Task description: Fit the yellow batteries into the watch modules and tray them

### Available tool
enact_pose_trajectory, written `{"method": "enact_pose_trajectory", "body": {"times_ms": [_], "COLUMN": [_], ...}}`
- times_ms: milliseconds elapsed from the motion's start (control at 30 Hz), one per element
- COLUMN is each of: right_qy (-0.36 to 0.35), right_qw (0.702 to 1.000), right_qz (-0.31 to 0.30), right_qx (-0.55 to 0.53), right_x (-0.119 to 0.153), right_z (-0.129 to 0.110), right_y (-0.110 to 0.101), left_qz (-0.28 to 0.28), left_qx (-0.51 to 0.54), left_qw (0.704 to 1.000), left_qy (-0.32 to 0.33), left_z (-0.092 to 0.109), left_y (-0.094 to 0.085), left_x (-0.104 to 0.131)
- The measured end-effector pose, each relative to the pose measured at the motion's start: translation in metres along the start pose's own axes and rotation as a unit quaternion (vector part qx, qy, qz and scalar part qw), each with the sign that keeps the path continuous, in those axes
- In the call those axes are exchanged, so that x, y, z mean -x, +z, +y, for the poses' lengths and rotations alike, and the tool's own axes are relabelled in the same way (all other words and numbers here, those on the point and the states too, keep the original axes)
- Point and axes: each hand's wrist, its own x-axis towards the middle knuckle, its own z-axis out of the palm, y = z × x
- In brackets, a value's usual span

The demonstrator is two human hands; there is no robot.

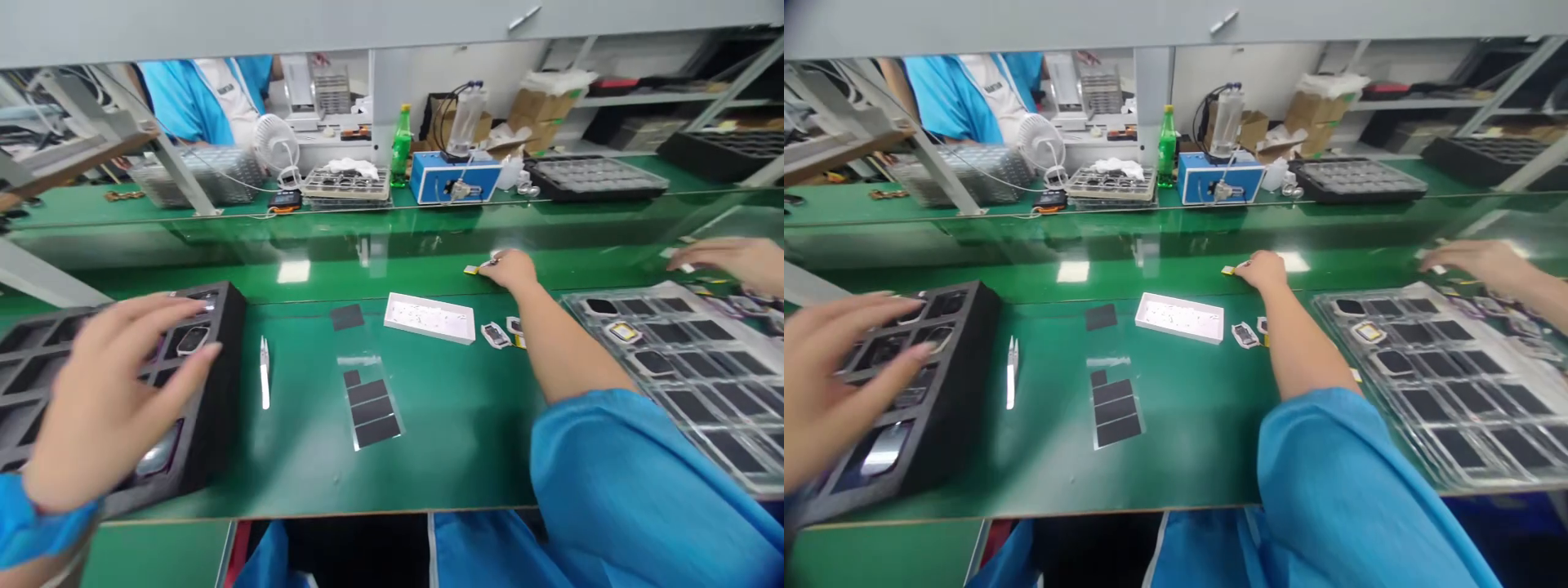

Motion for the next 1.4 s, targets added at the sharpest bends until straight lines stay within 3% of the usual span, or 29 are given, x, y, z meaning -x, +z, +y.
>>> {"method": "enact_pose_trajectory", "body": {"times_ms": [67,133,233,300,367,433,600,667,767,867,1000,1233,1400], "right_qy": [-0.049,-0.141,-0.33,-0.424,-0.493,-0.531,-0.556,-0.545,-0.526,-0.47,-0.386,-0.398,-0.397], "right_qw": [0.998,0.988,0.93,0.876,0.827,0.796,0.768,0.771,0.776,0.801,0.842,0.839,0.837], "right_qz": [0.024,0.065,0.157,0.213,0.229,0.21,0.132,0.11,0.094,0.109,0.105,0.112,0.112], "right_qx": [0.003,0.0,-0.035,-0.083,-0.143,-0.2,-0.289,-0.311,-0.335,-0.354,-0.361,-0.354,-0.361], "right_x": [0.012,0.03,0.074,0.113,0.153,0.187,0.225,0.228,0.231,0.237,0.247,0.247,0.249], "right_z": [-0.013,-0.03,-0.061,-0.082,-0.101,-0.117,-0.129,-0.126,-0.12,-0.117,-0.118,-0.12,-0.119], "right_y": [-0.008,-0.019,-0.037,-0.046,-0.048,-0.044,-0.01,0.004,0.018,0.022,0.025,0.027,0.025], "left_qz": [0.016,0.025,0.001,-0.056,-0.125,-0.186,-0.316,-0.346,-0.355,-0.326,-0.27,-0.207,-0.181], "left_qx": [0.045,0.108,0.243,0.35,0.456,0.545,0.702,0.72,0.733,0.744,0.747,0.706,0.681], "left_qw": [0.996,0.988,0.967,0.935,0.88,0.811,0.627,0.587,0.555,0.544,0.559,0.661,0.703], "left_qy": [0.074,0.111,0.077,0.023,-0.044,-0.103,-0.119,-0.132,-0.167,-0.211,-0.238,-0.147,-0.095], "left_z": [0.035,0.065,0.092,0.102,0.107,0.111,0.104,0.097,0.089,0.088,0.095,0.097,0.098], "left_y": [0.004,0.012,0.037,0.061,0.087,0.112,0.157,0.167,0.175,0.176,0.176,0.178,0.177], "left_x": [0.015,0.027,0.033,0.026,0.013,0.0,-0.009,-0.004,0.002,0.004,0.005,0.007,0.01]}}
